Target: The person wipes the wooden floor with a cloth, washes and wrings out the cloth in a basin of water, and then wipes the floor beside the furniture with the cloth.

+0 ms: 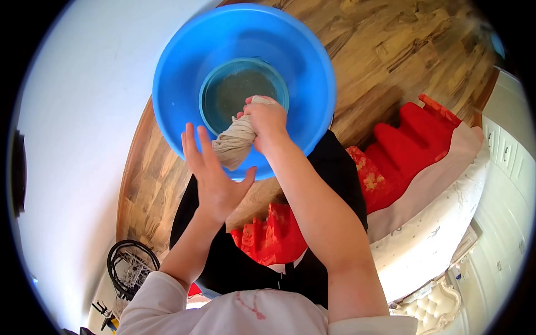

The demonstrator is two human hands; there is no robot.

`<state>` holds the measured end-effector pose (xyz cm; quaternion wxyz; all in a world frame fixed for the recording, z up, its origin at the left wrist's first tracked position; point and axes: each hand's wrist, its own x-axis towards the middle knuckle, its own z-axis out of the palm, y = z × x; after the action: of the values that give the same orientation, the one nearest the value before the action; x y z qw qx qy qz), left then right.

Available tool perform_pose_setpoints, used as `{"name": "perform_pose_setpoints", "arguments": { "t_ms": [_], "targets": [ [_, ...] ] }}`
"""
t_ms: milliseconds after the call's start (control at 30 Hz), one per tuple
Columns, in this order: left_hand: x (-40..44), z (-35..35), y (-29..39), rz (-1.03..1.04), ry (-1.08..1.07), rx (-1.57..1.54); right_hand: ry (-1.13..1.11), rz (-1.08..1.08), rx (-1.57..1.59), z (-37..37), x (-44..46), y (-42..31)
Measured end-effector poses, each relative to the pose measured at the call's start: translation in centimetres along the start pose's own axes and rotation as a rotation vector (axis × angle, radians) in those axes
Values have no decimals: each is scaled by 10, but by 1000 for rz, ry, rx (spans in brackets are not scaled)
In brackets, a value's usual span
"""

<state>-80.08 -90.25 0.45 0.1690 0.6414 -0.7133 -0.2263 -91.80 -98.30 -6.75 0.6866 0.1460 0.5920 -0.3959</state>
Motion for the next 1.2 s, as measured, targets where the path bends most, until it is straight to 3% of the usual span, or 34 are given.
{"name": "perform_pose_setpoints", "arguments": {
  "t_ms": [167,267,367,467,567,667,767,867,967,1200],
  "targets": [
    [8,28,-32,81,49,62,-20,105,2,5,-6,15],
    [6,34,-33,-213,-130,-255,17,-2,-107,6,-6,18],
    [18,28,-27,-428,-329,-139,-17,-205,-312,8,-9,21],
    [28,30,-43,-536,-575,-333,19,-331,-465,11,-8,28],
    [36,19,-46,-793,-779,-661,-135,-402,-536,10,-7,32],
    [29,27,-60,-816,-855,-914,-293,-449,-673,11,-12,28],
    [28,22,-47,-895,-744,-1215,-456,-403,-697,13,-19,16],
    [27,19,-51,-870,-880,-1422,-616,-358,-697,15,-26,4],
    [21,22,-58,-886,-991,-1561,-709,-240,-558,13,-24,2],
    [14,18,-49,-820,-963,-1808,-879,-210,-510,19,-35,-10]
  ]
}}
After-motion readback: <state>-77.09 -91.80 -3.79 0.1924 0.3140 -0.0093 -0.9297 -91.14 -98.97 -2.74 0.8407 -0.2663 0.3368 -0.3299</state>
